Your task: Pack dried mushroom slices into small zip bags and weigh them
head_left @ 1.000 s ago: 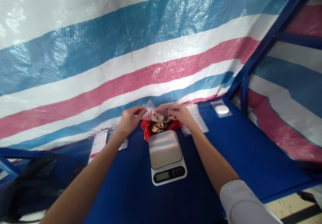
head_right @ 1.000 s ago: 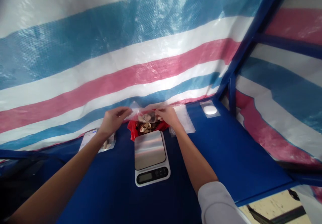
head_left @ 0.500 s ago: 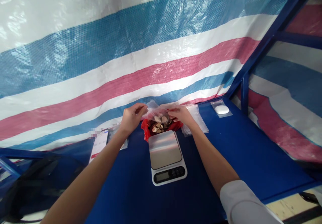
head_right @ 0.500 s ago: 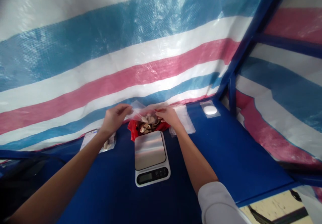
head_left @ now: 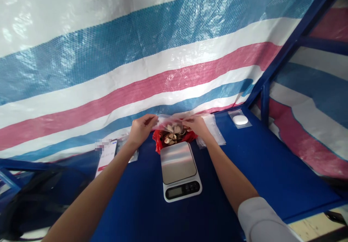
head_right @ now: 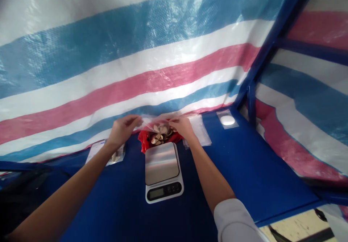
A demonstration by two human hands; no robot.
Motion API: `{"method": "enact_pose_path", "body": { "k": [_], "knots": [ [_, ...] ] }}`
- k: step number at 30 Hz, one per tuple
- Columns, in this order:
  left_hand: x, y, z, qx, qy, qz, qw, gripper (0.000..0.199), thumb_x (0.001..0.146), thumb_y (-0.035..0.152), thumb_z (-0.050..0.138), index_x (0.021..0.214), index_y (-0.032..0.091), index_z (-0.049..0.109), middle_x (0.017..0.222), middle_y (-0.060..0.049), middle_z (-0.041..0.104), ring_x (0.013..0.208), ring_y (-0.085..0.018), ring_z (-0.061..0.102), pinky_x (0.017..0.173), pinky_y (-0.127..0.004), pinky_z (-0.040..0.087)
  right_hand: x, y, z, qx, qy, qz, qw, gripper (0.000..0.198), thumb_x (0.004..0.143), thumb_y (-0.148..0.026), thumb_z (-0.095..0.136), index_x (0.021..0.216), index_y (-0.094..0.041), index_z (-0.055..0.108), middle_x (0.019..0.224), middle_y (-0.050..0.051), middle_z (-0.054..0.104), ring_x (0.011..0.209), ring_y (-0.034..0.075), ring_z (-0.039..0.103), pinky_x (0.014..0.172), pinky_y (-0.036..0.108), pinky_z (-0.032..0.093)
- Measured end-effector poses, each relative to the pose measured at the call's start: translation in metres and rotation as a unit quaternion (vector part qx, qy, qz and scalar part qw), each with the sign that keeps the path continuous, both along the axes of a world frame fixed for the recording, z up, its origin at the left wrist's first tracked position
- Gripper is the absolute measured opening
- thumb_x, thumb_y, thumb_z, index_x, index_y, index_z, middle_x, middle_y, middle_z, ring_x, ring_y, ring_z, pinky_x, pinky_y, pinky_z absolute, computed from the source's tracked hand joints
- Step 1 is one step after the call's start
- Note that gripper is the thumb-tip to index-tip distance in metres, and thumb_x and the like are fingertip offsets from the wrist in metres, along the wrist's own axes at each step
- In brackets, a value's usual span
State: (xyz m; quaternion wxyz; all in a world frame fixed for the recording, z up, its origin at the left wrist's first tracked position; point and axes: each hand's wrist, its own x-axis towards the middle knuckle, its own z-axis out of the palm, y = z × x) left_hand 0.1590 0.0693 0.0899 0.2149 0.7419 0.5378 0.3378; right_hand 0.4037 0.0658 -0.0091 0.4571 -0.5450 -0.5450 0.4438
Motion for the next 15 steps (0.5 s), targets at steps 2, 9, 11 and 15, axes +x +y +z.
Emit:
{"method": "enact_pose_path", "body": {
  "k": [2, 9, 11, 15],
  "knots": [
    [-0.006, -0.001, 0.000, 0.004, 0.013, 0.011, 1.000, 0.031, 0.086, 0.050, 0.060, 0.089, 0.022, 0.073, 0.082, -0.005, 0.078, 0.075, -0.022, 0.071, 0.074, -0.032, 0.055, -0.004, -0.001, 0.004, 0.004, -0.039, 0.006, 0.999, 0.019, 0.082, -0.031, 0.069, 0.089, -0.018, 0.081, 0.072, 0.004, 0.077, 0.065, 0.019, 0.070, 0.063, 0.027, 0.056],
    [-0.020, 0.001, 0.009, 0.055, 0.046, 0.046, 0.996, 0.030, 0.088, 0.048, 0.058, 0.085, 0.023, 0.074, 0.079, -0.003, 0.076, 0.074, -0.021, 0.069, 0.076, -0.030, 0.053, -0.020, 0.001, 0.015, 0.053, -0.132, 0.042, 0.989, 0.018, 0.086, -0.035, 0.068, 0.083, -0.024, 0.082, 0.078, 0.003, 0.078, 0.073, 0.020, 0.070, 0.066, 0.027, 0.050],
    [-0.021, 0.002, 0.011, 0.071, 0.055, 0.047, 0.995, 0.030, 0.088, 0.048, 0.058, 0.086, 0.023, 0.074, 0.080, -0.003, 0.077, 0.075, -0.020, 0.069, 0.076, -0.030, 0.053, -0.025, 0.004, 0.015, 0.076, -0.157, 0.042, 0.984, 0.021, 0.087, -0.040, 0.068, 0.082, -0.025, 0.082, 0.082, 0.003, 0.079, 0.077, 0.020, 0.070, 0.069, 0.027, 0.050],
    [-0.020, 0.002, 0.012, 0.075, 0.062, 0.046, 0.994, 0.031, 0.088, 0.047, 0.057, 0.088, 0.022, 0.075, 0.080, -0.003, 0.076, 0.074, -0.019, 0.069, 0.076, -0.028, 0.053, -0.026, 0.006, 0.016, 0.086, -0.179, 0.035, 0.980, 0.028, 0.089, -0.046, 0.066, 0.080, -0.025, 0.082, 0.080, 0.002, 0.077, 0.074, 0.018, 0.068, 0.068, 0.026, 0.047]
  ]
}}
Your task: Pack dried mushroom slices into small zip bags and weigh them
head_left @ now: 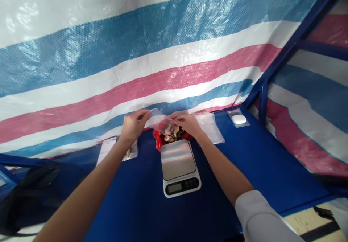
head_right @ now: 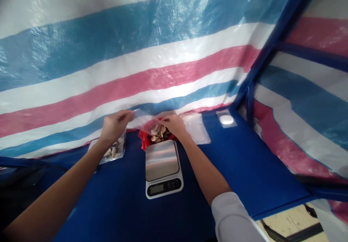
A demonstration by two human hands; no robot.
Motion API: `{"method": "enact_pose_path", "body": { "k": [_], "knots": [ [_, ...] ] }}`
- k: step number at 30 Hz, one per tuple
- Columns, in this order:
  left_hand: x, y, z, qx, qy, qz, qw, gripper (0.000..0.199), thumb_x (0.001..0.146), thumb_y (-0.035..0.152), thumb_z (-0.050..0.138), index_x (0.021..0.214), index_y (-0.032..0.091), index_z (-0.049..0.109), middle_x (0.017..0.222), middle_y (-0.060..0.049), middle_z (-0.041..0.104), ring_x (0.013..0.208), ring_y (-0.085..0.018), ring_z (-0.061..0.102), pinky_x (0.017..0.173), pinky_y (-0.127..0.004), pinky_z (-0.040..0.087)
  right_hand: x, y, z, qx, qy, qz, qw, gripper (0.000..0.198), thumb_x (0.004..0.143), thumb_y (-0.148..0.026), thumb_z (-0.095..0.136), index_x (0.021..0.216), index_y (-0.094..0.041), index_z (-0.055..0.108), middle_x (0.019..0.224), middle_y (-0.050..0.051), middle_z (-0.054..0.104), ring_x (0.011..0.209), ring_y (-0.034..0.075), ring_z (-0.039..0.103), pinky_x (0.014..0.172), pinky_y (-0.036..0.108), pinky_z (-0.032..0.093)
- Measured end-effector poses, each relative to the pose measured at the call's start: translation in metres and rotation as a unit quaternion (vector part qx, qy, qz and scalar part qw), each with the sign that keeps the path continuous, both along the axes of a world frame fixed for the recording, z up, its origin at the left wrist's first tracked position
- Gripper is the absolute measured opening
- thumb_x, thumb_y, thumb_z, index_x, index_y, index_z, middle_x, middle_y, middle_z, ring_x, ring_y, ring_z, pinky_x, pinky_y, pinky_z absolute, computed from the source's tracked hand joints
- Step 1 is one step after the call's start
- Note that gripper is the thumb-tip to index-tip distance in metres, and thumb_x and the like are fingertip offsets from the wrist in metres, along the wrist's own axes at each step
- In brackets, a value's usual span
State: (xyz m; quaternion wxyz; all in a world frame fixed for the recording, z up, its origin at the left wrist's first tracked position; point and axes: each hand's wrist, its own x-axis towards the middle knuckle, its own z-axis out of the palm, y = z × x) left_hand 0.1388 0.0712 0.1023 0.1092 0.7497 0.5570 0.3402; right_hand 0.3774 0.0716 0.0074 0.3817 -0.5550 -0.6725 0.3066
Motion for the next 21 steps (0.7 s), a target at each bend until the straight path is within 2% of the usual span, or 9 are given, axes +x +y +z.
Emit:
{"method": "enact_pose_path", "body": {
  "k": [6, 9, 13, 17, 21],
  "knots": [
    [-0.002, -0.002, -0.002, -0.015, -0.038, 0.004, 0.999, 0.030, 0.087, 0.047, 0.059, 0.088, 0.021, 0.075, 0.081, -0.003, 0.077, 0.075, -0.020, 0.070, 0.077, -0.028, 0.054, 0.004, -0.003, 0.001, -0.018, 0.049, -0.010, 0.999, 0.026, 0.089, -0.045, 0.066, 0.084, -0.025, 0.082, 0.081, 0.001, 0.078, 0.073, 0.017, 0.067, 0.063, 0.025, 0.045],
    [-0.004, -0.004, -0.001, -0.040, -0.052, -0.010, 0.998, 0.032, 0.083, 0.049, 0.066, 0.093, 0.020, 0.076, 0.084, -0.006, 0.078, 0.078, -0.022, 0.072, 0.076, -0.030, 0.055, 0.000, -0.003, 0.002, -0.014, 0.061, 0.007, 0.998, 0.023, 0.086, -0.043, 0.070, 0.082, -0.024, 0.081, 0.079, 0.001, 0.077, 0.073, 0.017, 0.068, 0.066, 0.025, 0.048],
    [-0.008, -0.007, 0.006, -0.080, -0.074, -0.035, 0.993, 0.032, 0.079, 0.048, 0.070, 0.091, 0.019, 0.077, 0.080, -0.007, 0.078, 0.075, -0.023, 0.072, 0.072, -0.031, 0.056, -0.006, -0.003, 0.008, -0.001, 0.126, 0.020, 0.992, 0.016, 0.084, -0.036, 0.071, 0.084, -0.023, 0.080, 0.090, 0.001, 0.079, 0.088, 0.019, 0.071, 0.076, 0.025, 0.053],
    [-0.012, -0.018, 0.008, -0.075, -0.151, -0.015, 0.986, 0.027, 0.079, 0.044, 0.070, 0.083, 0.018, 0.075, 0.073, -0.006, 0.075, 0.068, -0.020, 0.071, 0.069, -0.031, 0.057, -0.007, -0.008, 0.015, -0.038, 0.227, 0.014, 0.973, 0.021, 0.083, -0.037, 0.069, 0.094, -0.021, 0.079, 0.094, 0.002, 0.079, 0.091, 0.020, 0.074, 0.078, 0.027, 0.057],
    [-0.010, -0.042, -0.008, -0.061, -0.250, 0.030, 0.966, 0.027, 0.080, 0.044, 0.071, 0.081, 0.017, 0.075, 0.082, -0.006, 0.077, 0.073, -0.018, 0.071, 0.073, -0.029, 0.057, -0.007, -0.026, 0.015, -0.074, 0.284, -0.014, 0.956, 0.034, 0.082, -0.044, 0.070, 0.103, -0.019, 0.077, 0.094, 0.005, 0.079, 0.094, 0.022, 0.074, 0.077, 0.029, 0.060]
  ]
}}
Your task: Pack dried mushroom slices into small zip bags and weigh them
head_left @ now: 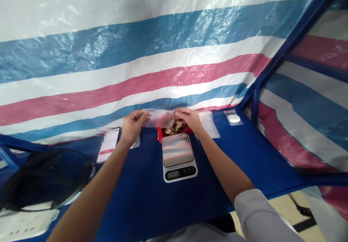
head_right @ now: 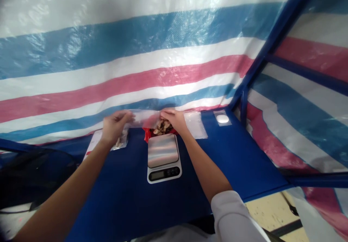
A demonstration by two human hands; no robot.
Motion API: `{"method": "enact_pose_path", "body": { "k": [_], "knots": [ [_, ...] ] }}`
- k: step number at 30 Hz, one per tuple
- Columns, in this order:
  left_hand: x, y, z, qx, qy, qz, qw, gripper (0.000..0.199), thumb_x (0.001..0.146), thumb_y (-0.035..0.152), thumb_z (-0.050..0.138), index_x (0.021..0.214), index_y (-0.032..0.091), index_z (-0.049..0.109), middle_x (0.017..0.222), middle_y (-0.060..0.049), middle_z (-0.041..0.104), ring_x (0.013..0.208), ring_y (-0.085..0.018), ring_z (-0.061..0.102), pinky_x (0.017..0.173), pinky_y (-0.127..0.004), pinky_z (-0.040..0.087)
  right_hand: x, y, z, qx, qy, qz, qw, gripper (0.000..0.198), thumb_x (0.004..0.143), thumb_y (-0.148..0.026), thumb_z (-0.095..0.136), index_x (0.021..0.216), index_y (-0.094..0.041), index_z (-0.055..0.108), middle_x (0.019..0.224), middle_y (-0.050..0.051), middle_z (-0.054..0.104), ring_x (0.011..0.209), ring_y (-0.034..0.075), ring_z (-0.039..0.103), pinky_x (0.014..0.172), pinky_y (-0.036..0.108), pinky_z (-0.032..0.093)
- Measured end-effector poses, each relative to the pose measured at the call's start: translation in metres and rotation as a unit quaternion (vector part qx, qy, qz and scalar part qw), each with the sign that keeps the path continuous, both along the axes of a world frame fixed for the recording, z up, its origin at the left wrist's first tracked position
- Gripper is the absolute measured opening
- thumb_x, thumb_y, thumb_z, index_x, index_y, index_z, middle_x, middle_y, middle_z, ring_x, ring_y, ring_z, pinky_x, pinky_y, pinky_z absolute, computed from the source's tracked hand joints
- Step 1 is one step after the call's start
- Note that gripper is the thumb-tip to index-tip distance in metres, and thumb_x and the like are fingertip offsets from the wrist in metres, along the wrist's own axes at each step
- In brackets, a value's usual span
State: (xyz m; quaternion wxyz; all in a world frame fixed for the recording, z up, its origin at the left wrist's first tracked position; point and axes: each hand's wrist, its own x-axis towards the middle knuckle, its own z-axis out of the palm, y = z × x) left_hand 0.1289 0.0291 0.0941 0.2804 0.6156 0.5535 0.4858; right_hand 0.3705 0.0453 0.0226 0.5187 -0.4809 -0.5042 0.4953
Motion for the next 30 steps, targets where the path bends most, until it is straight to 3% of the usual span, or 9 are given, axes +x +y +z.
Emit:
{"method": "enact_pose_path", "body": {
  "k": [6, 11, 16, 20, 24, 28, 30],
  "knots": [
    [0.020, -0.041, -0.038, -0.032, -0.173, 0.046, 0.983, 0.032, 0.077, 0.048, 0.075, 0.079, 0.016, 0.070, 0.072, -0.003, 0.072, 0.068, -0.016, 0.067, 0.073, -0.029, 0.057, 0.000, -0.042, -0.003, 0.017, 0.011, -0.022, 1.000, 0.038, 0.077, -0.048, 0.074, 0.099, -0.017, 0.079, 0.091, 0.005, 0.079, 0.087, 0.022, 0.075, 0.083, 0.032, 0.061],
    [0.039, -0.069, -0.063, -0.072, -0.295, 0.054, 0.951, 0.035, 0.071, 0.046, 0.080, 0.081, 0.016, 0.068, 0.072, -0.002, 0.070, 0.064, -0.013, 0.063, 0.067, -0.027, 0.054, 0.007, -0.070, -0.005, 0.021, 0.010, -0.047, 0.999, 0.040, 0.074, -0.049, 0.078, 0.097, -0.016, 0.080, 0.096, 0.007, 0.079, 0.097, 0.026, 0.075, 0.093, 0.037, 0.061],
    [0.052, -0.089, -0.080, -0.080, -0.360, 0.095, 0.925, 0.040, 0.064, 0.048, 0.086, 0.079, 0.015, 0.068, 0.071, -0.001, 0.069, 0.066, -0.013, 0.064, 0.071, -0.029, 0.054, 0.016, -0.085, -0.018, 0.056, -0.070, -0.023, 0.996, 0.039, 0.071, -0.048, 0.082, 0.097, -0.019, 0.081, 0.097, 0.006, 0.080, 0.095, 0.028, 0.076, 0.090, 0.039, 0.061],
    [0.055, -0.102, -0.087, -0.094, -0.383, 0.080, 0.915, 0.042, 0.060, 0.048, 0.090, 0.074, 0.014, 0.069, 0.070, -0.002, 0.070, 0.065, -0.012, 0.064, 0.073, -0.029, 0.055, 0.021, -0.092, -0.026, 0.074, -0.111, -0.019, 0.991, 0.027, 0.075, -0.044, 0.078, 0.088, -0.020, 0.081, 0.090, 0.005, 0.080, 0.085, 0.025, 0.075, 0.085, 0.038, 0.061],
    [0.043, -0.111, -0.092, -0.155, -0.379, 0.039, 0.912, 0.049, 0.054, 0.050, 0.093, 0.078, 0.014, 0.071, 0.080, -0.006, 0.075, 0.072, -0.016, 0.069, 0.076, -0.032, 0.057, 0.027, -0.095, -0.024, 0.043, -0.081, -0.019, 0.996, 0.027, 0.072, -0.042, 0.079, 0.085, -0.018, 0.080, 0.085, 0.005, 0.079, 0.079, 0.023, 0.074, 0.081, 0.035, 0.060],
    [0.022, -0.109, -0.078, -0.129, -0.288, 0.025, 0.949, 0.055, 0.062, 0.057, 0.087, 0.093, 0.014, 0.072, 0.090, -0.009, 0.077, 0.083, -0.021, 0.072, 0.086, -0.038, 0.057, 0.038, -0.095, -0.013, 0.046, -0.098, 0.014, 0.994, 0.030, 0.070, -0.044, 0.079, 0.084, -0.018, 0.079, 0.081, 0.004, 0.078, 0.073, 0.021, 0.072, 0.075, 0.034, 0.059],
    [0.015, -0.102, -0.062, -0.103, -0.172, 0.004, 0.980, 0.060, 0.067, 0.058, 0.084, 0.107, 0.014, 0.072, 0.099, -0.011, 0.078, 0.093, -0.024, 0.072, 0.092, -0.040, 0.055, 0.042, -0.094, -0.005, 0.067, -0.127, 0.043, 0.989, 0.028, 0.072, -0.043, 0.078, 0.084, -0.018, 0.079, 0.082, 0.004, 0.078, 0.076, 0.021, 0.072, 0.076, 0.033, 0.059]
  ]
}}
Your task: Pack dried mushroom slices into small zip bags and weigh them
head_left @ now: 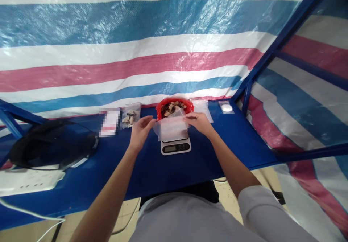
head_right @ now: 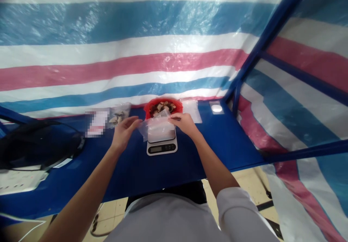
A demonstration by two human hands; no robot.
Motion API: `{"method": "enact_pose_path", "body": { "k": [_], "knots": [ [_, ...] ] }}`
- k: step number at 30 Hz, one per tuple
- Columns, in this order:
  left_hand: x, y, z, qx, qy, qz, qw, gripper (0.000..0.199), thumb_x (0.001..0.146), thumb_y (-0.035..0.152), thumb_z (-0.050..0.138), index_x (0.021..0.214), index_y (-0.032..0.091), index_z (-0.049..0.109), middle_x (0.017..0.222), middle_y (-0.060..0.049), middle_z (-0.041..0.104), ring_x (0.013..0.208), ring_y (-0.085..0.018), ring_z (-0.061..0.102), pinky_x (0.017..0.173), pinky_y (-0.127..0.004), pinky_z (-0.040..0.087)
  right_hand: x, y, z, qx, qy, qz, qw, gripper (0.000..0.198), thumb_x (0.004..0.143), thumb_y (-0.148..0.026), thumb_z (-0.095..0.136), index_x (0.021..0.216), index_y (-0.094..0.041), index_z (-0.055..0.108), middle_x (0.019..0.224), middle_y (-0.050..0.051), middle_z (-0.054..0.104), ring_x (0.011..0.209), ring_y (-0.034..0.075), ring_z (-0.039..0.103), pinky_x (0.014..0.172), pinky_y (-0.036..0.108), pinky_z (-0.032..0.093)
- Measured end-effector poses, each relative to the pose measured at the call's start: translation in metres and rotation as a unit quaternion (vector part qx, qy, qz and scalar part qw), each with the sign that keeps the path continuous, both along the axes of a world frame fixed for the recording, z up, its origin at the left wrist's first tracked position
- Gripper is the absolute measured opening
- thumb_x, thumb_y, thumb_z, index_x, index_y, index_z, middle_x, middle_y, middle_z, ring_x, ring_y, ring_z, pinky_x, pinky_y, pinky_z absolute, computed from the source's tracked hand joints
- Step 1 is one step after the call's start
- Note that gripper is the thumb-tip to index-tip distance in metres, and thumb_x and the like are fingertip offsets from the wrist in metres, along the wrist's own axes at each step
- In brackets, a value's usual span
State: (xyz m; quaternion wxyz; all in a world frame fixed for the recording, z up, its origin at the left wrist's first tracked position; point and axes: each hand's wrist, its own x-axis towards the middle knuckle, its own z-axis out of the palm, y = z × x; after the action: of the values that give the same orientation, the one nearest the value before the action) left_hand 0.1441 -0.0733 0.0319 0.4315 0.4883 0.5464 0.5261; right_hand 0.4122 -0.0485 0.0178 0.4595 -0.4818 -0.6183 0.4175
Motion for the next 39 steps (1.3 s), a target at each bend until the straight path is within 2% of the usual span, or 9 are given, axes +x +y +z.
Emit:
{"method": "enact_pose_path", "body": {
  "k": [2, 5, 9, 12, 16, 22, 29, 35, 39],
  "knots": [
    [0.000, 0.008, 0.018, 0.007, 0.125, -0.079, 0.989, 0.063, 0.068, 0.058, 0.081, 0.114, 0.016, 0.071, 0.107, -0.012, 0.078, 0.099, -0.027, 0.072, 0.092, -0.039, 0.055, 0.002, 0.001, 0.008, 0.020, -0.028, 0.027, 0.999, 0.025, 0.074, -0.041, 0.078, 0.086, -0.020, 0.080, 0.086, 0.003, 0.079, 0.079, 0.022, 0.073, 0.078, 0.033, 0.058],
    [0.011, 0.019, 0.038, -0.014, 0.240, -0.209, 0.948, 0.054, 0.069, 0.058, 0.078, 0.103, 0.016, 0.076, 0.099, -0.010, 0.079, 0.089, -0.027, 0.072, 0.082, -0.036, 0.055, 0.002, -0.001, 0.015, 0.042, -0.056, 0.061, 0.996, 0.023, 0.077, -0.040, 0.078, 0.087, -0.021, 0.081, 0.088, 0.003, 0.080, 0.084, 0.023, 0.073, 0.081, 0.034, 0.058],
    [0.029, 0.021, 0.037, -0.041, 0.205, -0.289, 0.934, 0.041, 0.071, 0.053, 0.076, 0.087, 0.015, 0.076, 0.079, -0.006, 0.077, 0.070, -0.021, 0.068, 0.069, -0.031, 0.053, 0.005, -0.008, 0.010, 0.055, -0.044, 0.060, 0.996, 0.022, 0.077, -0.041, 0.078, 0.088, -0.022, 0.081, 0.091, 0.004, 0.080, 0.089, 0.024, 0.074, 0.085, 0.035, 0.058],
    [0.038, 0.015, 0.026, -0.051, 0.124, -0.272, 0.953, 0.041, 0.073, 0.053, 0.076, 0.085, 0.013, 0.075, 0.076, -0.006, 0.076, 0.062, -0.016, 0.064, 0.065, -0.030, 0.053, 0.013, -0.017, 0.003, 0.041, 0.000, 0.019, 0.999, 0.024, 0.076, -0.041, 0.079, 0.089, -0.021, 0.080, 0.095, 0.004, 0.079, 0.087, 0.022, 0.074, 0.086, 0.035, 0.060],
    [0.055, 0.007, 0.012, -0.042, 0.043, -0.217, 0.974, 0.043, 0.074, 0.052, 0.077, 0.088, 0.012, 0.075, 0.076, -0.007, 0.076, 0.061, -0.015, 0.064, 0.067, -0.030, 0.055, 0.030, -0.024, -0.005, -0.023, 0.068, -0.035, 0.997, 0.034, 0.069, -0.045, 0.084, 0.093, -0.020, 0.079, 0.098, 0.005, 0.078, 0.078, 0.019, 0.073, 0.071, 0.032, 0.063],
    [0.099, 0.009, -0.004, -0.030, -0.047, -0.205, 0.977, 0.041, 0.076, 0.053, 0.077, 0.092, 0.016, 0.077, 0.078, -0.005, 0.077, 0.065, -0.018, 0.067, 0.068, -0.031, 0.056, 0.058, -0.013, -0.009, -0.108, 0.150, -0.095, 0.978, 0.058, 0.064, -0.048, 0.088, 0.114, -0.021, 0.073, 0.104, 0.005, 0.077, 0.084, 0.022, 0.076, 0.066, 0.032, 0.065],
    [0.145, 0.023, -0.021, -0.059, -0.136, -0.204, 0.968, 0.048, 0.073, 0.059, 0.078, 0.089, 0.014, 0.075, 0.083, -0.006, 0.077, 0.072, -0.019, 0.069, 0.079, -0.035, 0.057, 0.089, 0.007, -0.013, -0.166, 0.185, -0.080, 0.965, 0.052, 0.065, -0.050, 0.088, 0.105, -0.019, 0.077, 0.094, 0.007, 0.079, 0.084, 0.024, 0.077, 0.064, 0.029, 0.063],
    [0.161, 0.032, -0.028, -0.064, -0.057, -0.169, 0.982, 0.039, 0.083, 0.051, 0.071, 0.098, 0.015, 0.074, 0.095, -0.009, 0.078, 0.083, -0.022, 0.072, 0.083, -0.037, 0.057, 0.115, 0.040, -0.021, -0.155, 0.169, -0.081, 0.970, 0.051, 0.056, -0.047, 0.093, 0.095, -0.018, 0.079, 0.084, 0.006, 0.079, 0.080, 0.023, 0.076, 0.065, 0.029, 0.064],
    [0.159, 0.034, -0.030, 0.068, 0.117, -0.123, 0.983, 0.027, 0.091, 0.039, 0.062, 0.104, 0.018, 0.073, 0.105, -0.009, 0.077, 0.095, -0.023, 0.072, 0.090, -0.038, 0.057, 0.135, 0.075, -0.025, -0.154, 0.128, -0.075, 0.977, 0.049, 0.058, -0.047, 0.092, 0.094, -0.017, 0.078, 0.084, 0.006, 0.078, 0.076, 0.020, 0.075, 0.065, 0.032, 0.065]
  ]
}}
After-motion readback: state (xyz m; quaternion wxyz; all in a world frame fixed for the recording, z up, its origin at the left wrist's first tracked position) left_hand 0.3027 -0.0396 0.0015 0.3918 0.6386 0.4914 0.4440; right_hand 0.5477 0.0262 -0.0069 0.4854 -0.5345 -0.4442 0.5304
